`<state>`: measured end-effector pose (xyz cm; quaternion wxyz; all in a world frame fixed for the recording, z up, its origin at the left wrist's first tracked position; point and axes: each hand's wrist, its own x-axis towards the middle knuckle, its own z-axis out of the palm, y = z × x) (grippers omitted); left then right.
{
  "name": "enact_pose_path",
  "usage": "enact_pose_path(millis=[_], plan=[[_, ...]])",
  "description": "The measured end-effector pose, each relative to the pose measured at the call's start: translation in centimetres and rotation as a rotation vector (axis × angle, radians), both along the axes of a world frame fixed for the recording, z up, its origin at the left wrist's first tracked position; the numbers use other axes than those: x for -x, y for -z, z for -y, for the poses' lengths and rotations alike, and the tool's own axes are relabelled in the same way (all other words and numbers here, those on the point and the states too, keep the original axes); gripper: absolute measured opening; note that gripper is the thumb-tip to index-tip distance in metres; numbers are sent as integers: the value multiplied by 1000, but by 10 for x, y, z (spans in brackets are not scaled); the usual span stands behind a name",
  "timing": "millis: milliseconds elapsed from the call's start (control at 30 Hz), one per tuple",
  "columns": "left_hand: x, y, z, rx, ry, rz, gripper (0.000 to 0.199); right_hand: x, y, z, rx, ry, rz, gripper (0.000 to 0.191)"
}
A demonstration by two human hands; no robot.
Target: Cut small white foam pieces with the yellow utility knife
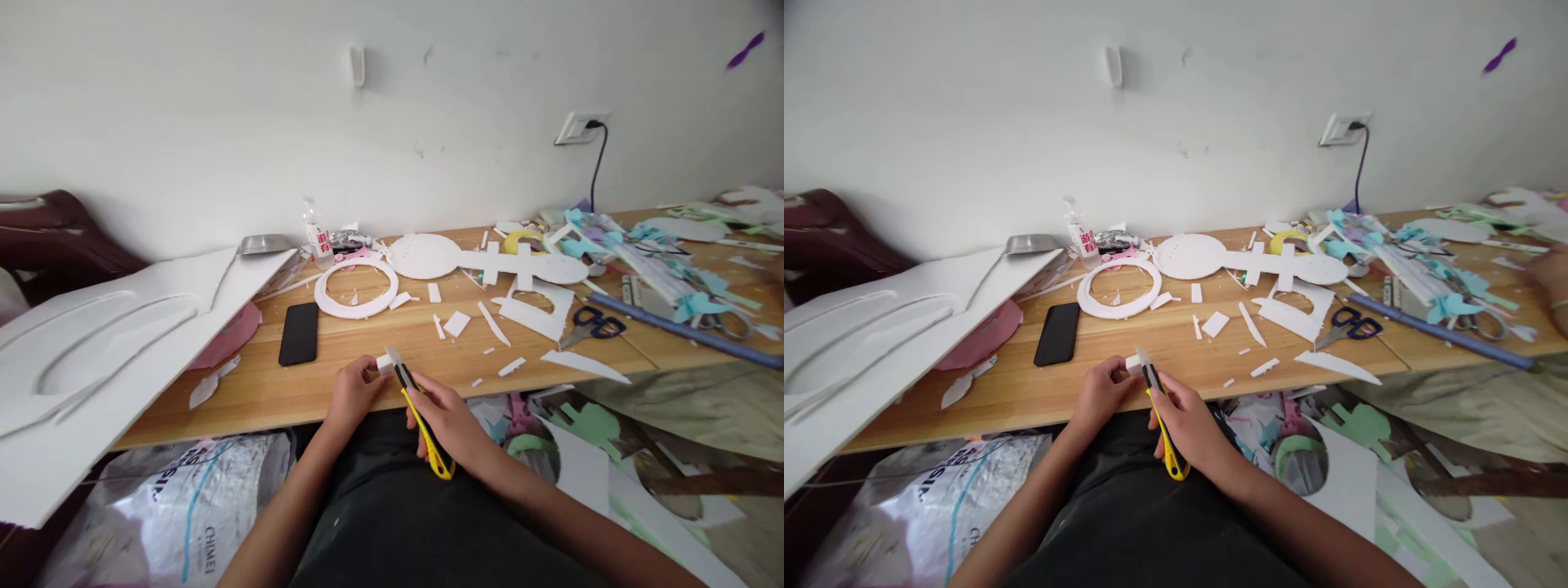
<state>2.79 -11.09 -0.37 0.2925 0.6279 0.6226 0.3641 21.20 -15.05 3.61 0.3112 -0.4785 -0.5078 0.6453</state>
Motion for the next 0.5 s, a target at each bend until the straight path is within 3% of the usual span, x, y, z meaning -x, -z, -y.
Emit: enact_pose_path(millis=[267,500], plan=[[-1,-2,0,44,13,22,20,-2,1,-5,36,-6,33,57],[-1,-3,-3,41,42,10,21,-5,-6,-6,-75,-57,196,52]])
